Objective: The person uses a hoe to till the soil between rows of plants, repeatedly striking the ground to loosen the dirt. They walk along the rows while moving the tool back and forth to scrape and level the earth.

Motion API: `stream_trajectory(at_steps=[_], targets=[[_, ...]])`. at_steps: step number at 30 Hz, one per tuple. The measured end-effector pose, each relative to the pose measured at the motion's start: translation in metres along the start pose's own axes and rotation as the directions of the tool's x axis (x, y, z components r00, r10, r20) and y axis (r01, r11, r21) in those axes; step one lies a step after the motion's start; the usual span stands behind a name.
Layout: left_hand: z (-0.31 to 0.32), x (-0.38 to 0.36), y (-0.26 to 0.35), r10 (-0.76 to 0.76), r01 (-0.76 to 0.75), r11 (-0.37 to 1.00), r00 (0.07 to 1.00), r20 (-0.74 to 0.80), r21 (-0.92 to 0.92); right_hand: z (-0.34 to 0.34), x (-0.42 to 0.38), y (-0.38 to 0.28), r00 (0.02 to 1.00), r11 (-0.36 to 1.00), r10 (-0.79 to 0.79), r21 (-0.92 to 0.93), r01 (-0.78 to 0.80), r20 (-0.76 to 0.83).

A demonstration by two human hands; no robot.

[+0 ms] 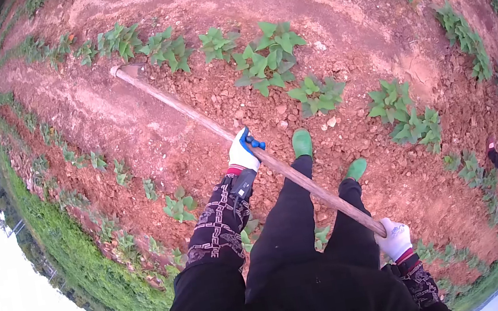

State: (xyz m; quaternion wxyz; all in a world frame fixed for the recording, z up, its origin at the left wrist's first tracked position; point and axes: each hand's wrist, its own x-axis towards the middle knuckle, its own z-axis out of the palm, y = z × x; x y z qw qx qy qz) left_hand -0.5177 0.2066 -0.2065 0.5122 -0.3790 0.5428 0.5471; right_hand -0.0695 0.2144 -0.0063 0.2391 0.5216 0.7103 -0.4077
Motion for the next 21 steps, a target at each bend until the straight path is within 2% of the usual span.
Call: stream_trajectory(at_steps=[3,7,13,14,16,18,19,20,21], targets=[[-0.006,0.001,-0.011,-0.003,0.003,1.000,1.000,0.013,-0.017,0.014,0.009,0.020,0.998,1.000,0.007,-0.020,-0.005,0.063],[-0.006,-0.012,0.007,0.061,-0.061,0.996,0.998,0.008,-0.063,0.030,0.030,0.026,0.998,0.998,-0.047,-0.041,0.048,0.040],[-0.025,-0.012,0.102,0.279,-0.279,0.960,0.960,-0.026,0.003,0.048,0.079,-0.042,0.986,0.988,-0.141,0.074,0.134,0.094],[-0.029,-0.009,0.116,0.330,-0.331,0.944,0.944,0.007,0.021,0.051,0.085,-0.054,0.982,0.984,-0.161,0.100,0.151,0.104],[-0.022,-0.010,0.134,0.433,-0.427,0.899,0.900,-0.050,0.091,0.042,0.089,-0.082,0.978,0.976,-0.192,0.117,0.181,0.086],[-0.018,0.005,0.127,0.461,-0.450,0.883,0.885,-0.066,0.132,0.025,0.076,-0.087,0.975,0.970,-0.214,0.130,0.204,0.066],[-0.016,0.012,0.111,0.424,-0.420,0.904,0.905,-0.039,0.083,0.015,0.065,-0.081,0.983,0.980,-0.182,0.089,0.179,0.027],[-0.007,0.009,0.082,0.405,-0.395,0.911,0.911,-0.079,0.123,0.002,0.052,-0.074,0.989,0.987,-0.150,0.048,0.151,-0.013],[-0.002,0.008,0.049,0.296,-0.295,0.954,0.955,-0.014,0.057,-0.017,0.026,-0.059,0.997,0.997,-0.073,0.002,0.073,0.021]])
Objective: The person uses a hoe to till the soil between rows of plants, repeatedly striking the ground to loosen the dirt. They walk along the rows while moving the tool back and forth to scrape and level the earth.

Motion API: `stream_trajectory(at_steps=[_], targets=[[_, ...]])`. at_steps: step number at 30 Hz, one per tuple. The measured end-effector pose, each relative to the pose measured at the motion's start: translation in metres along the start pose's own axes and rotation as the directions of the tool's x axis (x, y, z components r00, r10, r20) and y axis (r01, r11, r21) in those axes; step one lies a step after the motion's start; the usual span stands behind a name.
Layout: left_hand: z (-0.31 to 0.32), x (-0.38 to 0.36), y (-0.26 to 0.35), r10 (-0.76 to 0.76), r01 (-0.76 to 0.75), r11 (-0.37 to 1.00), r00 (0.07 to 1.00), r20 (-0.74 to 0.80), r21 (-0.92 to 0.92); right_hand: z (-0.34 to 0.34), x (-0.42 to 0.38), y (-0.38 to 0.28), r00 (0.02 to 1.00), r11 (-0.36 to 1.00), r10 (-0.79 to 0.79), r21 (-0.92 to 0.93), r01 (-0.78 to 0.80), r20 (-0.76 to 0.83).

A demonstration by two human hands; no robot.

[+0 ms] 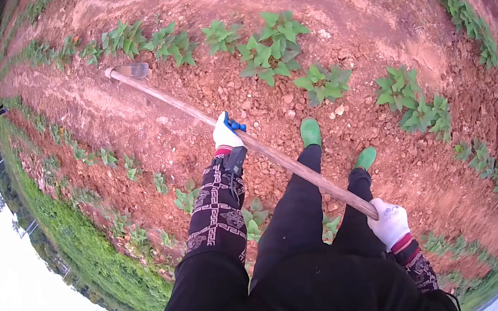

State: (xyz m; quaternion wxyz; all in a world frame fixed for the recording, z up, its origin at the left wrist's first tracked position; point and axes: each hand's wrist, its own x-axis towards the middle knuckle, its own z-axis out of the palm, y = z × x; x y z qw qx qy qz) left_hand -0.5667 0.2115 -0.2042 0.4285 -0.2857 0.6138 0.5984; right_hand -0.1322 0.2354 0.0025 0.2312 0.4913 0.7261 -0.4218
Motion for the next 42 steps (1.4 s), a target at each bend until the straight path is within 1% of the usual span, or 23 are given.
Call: stream_trajectory(at_steps=[1,2,4,6,8,9,12,15,18,19,20,23,25,27,29,30,33,34,35,37,38,40,42], targets=[[0.019,-0.026,-0.029,-0.080,0.084,0.995,0.995,-0.065,0.056,-0.015,-0.029,0.014,0.996,0.996,0.081,-0.048,-0.080,0.033],[0.020,-0.036,-0.049,-0.097,0.102,0.992,0.993,-0.070,0.079,-0.023,-0.049,0.020,0.992,0.991,0.123,-0.051,-0.121,0.039],[0.011,-0.053,-0.062,-0.169,0.169,0.986,0.985,0.024,0.002,-0.027,-0.077,0.023,0.982,0.982,0.181,-0.066,-0.177,0.059],[0.009,-0.057,-0.058,-0.209,0.210,0.978,0.975,0.074,-0.001,-0.026,-0.083,0.022,0.987,0.984,0.159,0.076,-0.159,0.000],[0.013,-0.055,-0.055,-0.357,0.356,0.934,0.934,0.009,0.041,-0.015,-0.080,0.031,0.991,0.986,0.131,0.109,-0.128,-0.022],[0.014,-0.053,-0.059,-0.365,0.364,0.931,0.931,0.020,0.040,-0.009,-0.077,0.039,0.995,0.986,0.099,0.139,-0.093,-0.031],[0.009,-0.054,-0.070,-0.379,0.382,0.924,0.923,0.067,-0.036,0.007,-0.066,0.070,0.998,0.998,0.036,0.054,-0.034,-0.043],[0.001,-0.062,-0.068,-0.320,0.333,0.935,0.940,0.116,-0.118,0.027,-0.052,0.089,1.000,1.000,-0.014,-0.018,0.013,-0.022],[-0.019,-0.055,-0.031,-0.258,0.273,0.949,0.960,0.110,-0.157,0.051,-0.016,0.085,0.998,0.998,-0.068,-0.009,0.068,0.016],[-0.002,-0.069,-0.020,-0.234,0.233,0.967,0.972,0.003,-0.101,0.061,0.000,0.078,0.997,0.997,-0.074,-0.002,0.074,0.014],[-0.024,-0.053,0.010,-0.163,0.169,0.974,0.985,0.050,-0.149,0.071,0.019,0.067,0.996,0.997,-0.081,0.016,0.080,0.048],[-0.046,-0.030,0.080,-0.026,0.031,0.990,0.999,0.039,-0.137,0.080,0.073,0.016,0.974,0.993,-0.120,0.013,0.119,0.193],[-0.053,-0.018,0.126,0.070,-0.069,0.993,0.997,0.010,-0.101,0.081,0.100,-0.019,0.957,0.977,-0.210,0.059,0.203,0.198],[-0.055,-0.003,0.158,0.202,-0.202,0.979,0.976,-0.078,0.002,0.076,0.122,-0.053,0.944,0.974,-0.219,0.109,0.197,0.247],[-0.062,0.022,0.174,0.270,-0.262,0.962,0.958,-0.102,0.082,0.058,0.130,-0.082,0.940,0.973,-0.216,0.133,0.187,0.264],[-0.065,0.037,0.177,0.242,-0.235,0.969,0.964,-0.114,0.070,0.055,0.131,-0.086,0.940,0.969,-0.228,0.148,0.195,0.255],[-0.067,0.075,0.133,0.163,-0.151,0.978,0.984,-0.078,0.142,0.040,0.117,-0.077,0.957,0.972,-0.203,0.162,0.171,0.206],[-0.059,0.073,0.097,0.114,-0.100,0.985,0.989,-0.096,0.137,0.036,0.103,-0.063,0.970,0.981,-0.179,0.107,0.162,0.167],[-0.046,0.067,0.057,0.068,-0.054,0.990,0.992,-0.109,0.130,0.021,0.082,-0.050,0.972,0.996,-0.091,0.039,0.085,0.214],[-0.035,0.047,-0.009,0.014,0.007,0.989,0.990,-0.139,0.145,0.008,0.032,-0.020,0.988,1.000,-0.011,0.003,0.011,0.154],[-0.047,0.041,-0.014,-0.003,0.026,0.989,0.988,-0.153,0.147,0.004,0.018,-0.017,0.984,1.000,0.010,0.011,-0.012,0.181],[-0.060,0.039,0.000,-0.080,0.082,0.988,0.997,-0.024,0.135,0.005,0.001,-0.034,0.982,0.999,-0.017,0.049,0.008,0.188],[-0.050,0.035,0.014,-0.144,0.155,0.972,0.987,-0.071,0.177,0.003,0.007,-0.037,0.983,0.993,-0.032,0.120,0.010,0.182]])
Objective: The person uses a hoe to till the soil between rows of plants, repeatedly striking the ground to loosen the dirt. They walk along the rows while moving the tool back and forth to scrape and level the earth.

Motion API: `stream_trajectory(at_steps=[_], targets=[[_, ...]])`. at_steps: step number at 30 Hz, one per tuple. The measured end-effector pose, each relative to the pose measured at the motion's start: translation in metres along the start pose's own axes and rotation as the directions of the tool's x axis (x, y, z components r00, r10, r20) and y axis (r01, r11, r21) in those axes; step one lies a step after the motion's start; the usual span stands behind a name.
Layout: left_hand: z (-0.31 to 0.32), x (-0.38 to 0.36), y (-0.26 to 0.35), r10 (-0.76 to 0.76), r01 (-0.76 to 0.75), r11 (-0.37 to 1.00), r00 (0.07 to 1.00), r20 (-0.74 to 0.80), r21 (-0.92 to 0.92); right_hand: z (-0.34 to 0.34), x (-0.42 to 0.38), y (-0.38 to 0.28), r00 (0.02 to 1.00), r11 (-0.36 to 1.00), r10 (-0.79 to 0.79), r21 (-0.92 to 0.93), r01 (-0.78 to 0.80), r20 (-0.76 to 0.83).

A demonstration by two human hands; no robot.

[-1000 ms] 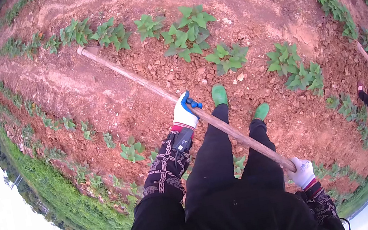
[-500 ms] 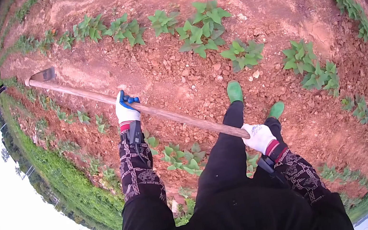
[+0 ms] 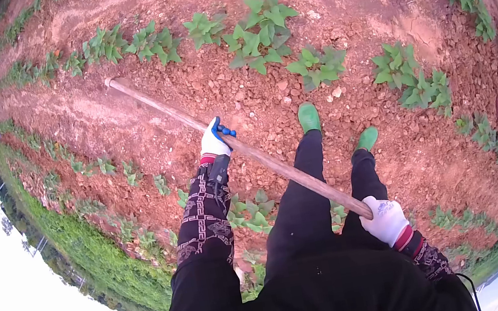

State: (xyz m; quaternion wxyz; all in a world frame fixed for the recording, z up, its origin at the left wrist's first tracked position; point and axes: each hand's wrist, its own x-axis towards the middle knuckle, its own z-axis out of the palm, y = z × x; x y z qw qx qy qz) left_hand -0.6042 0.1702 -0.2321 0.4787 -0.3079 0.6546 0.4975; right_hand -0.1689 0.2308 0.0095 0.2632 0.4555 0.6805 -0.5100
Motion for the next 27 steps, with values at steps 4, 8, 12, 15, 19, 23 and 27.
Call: stream_trajectory(at_steps=[4,8,12,15,19,23,27], targets=[[0.018,0.008,-0.017,-0.062,0.063,0.998,0.996,0.056,-0.004,-0.008,0.022,0.036,1.000,1.000,0.023,-0.002,-0.023,0.016],[0.023,-0.010,-0.039,-0.088,0.114,0.970,0.988,0.126,-0.214,-0.004,0.033,0.080,0.992,0.987,0.088,-0.142,-0.075,0.090],[0.015,-0.046,-0.018,0.017,0.033,0.942,0.989,0.146,-0.333,0.017,0.056,0.099,0.999,0.979,0.000,-0.202,0.008,0.040],[0.000,-0.072,0.030,0.172,-0.121,0.934,0.977,0.126,-0.336,0.031,0.087,0.079,0.992,0.972,-0.129,-0.198,0.129,0.014],[-0.033,-0.076,0.102,0.323,-0.303,0.910,0.946,0.027,-0.285,0.028,0.115,0.022,0.971,0.965,-0.220,-0.127,0.231,0.094],[-0.035,-0.059,0.120,0.358,-0.360,0.912,0.932,-0.047,-0.195,0.007,0.115,-0.008,0.969,0.974,-0.208,-0.059,0.218,0.136],[0.008,-0.038,0.027,0.230,-0.222,0.949,0.973,0.008,-0.224,-0.030,0.051,0.027,0.989,0.975,-0.148,-0.167,0.148,0.009]])
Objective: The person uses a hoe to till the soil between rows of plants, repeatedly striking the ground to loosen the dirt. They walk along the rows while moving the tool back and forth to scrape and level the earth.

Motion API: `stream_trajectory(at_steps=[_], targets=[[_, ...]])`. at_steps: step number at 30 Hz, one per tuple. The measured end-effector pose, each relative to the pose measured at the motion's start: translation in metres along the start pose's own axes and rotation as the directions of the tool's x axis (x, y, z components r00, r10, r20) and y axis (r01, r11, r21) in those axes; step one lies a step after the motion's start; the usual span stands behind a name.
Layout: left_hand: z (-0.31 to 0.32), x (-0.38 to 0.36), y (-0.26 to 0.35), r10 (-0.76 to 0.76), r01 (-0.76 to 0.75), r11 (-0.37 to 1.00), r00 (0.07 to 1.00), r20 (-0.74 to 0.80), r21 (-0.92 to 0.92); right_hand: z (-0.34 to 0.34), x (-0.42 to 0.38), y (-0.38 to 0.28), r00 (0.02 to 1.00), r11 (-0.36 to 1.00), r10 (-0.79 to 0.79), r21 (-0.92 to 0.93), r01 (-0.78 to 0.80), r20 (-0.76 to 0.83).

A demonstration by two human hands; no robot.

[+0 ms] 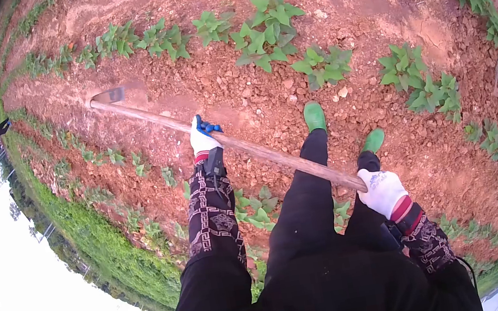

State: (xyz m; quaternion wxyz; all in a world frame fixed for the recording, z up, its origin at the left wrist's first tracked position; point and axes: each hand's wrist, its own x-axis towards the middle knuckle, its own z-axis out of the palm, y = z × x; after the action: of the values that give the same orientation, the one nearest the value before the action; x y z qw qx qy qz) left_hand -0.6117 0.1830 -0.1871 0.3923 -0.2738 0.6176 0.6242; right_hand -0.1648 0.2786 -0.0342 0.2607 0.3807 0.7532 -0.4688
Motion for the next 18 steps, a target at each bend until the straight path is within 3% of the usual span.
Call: stream_trajectory(at_steps=[2,5,8,10,12,15,18], targets=[[0.022,-0.027,-0.086,-0.252,0.257,0.962,0.966,0.065,-0.095,-0.046,-0.075,0.021,0.990,0.989,0.143,-0.027,-0.143,0.010],[0.039,-0.074,-0.125,-0.284,0.284,0.958,0.959,0.007,-0.037,-0.074,-0.127,0.027,0.957,0.956,0.282,-0.068,-0.287,-0.076],[0.053,-0.082,-0.109,-0.317,0.319,0.948,0.947,0.060,-0.019,-0.077,-0.127,0.028,0.949,0.951,0.267,-0.117,-0.288,-0.167],[0.056,-0.063,-0.098,-0.342,0.341,0.938,0.940,-0.006,-0.062,-0.065,-0.120,0.050,0.944,0.969,0.199,-0.094,-0.230,-0.264],[0.051,-0.053,-0.110,-0.415,0.412,0.908,0.909,-0.029,-0.076,-0.052,-0.114,0.072,0.947,0.972,0.202,-0.062,-0.224,-0.251],[0.034,-0.055,-0.135,-0.414,0.419,0.895,0.908,0.068,-0.151,-0.022,-0.116,0.108,0.951,0.986,0.160,0.002,-0.166,-0.263],[0.031,-0.078,-0.134,-0.394,0.405,0.894,0.914,0.096,-0.191,0.010,-0.116,0.145,0.967,0.985,0.112,-0.101,-0.138,-0.231]])
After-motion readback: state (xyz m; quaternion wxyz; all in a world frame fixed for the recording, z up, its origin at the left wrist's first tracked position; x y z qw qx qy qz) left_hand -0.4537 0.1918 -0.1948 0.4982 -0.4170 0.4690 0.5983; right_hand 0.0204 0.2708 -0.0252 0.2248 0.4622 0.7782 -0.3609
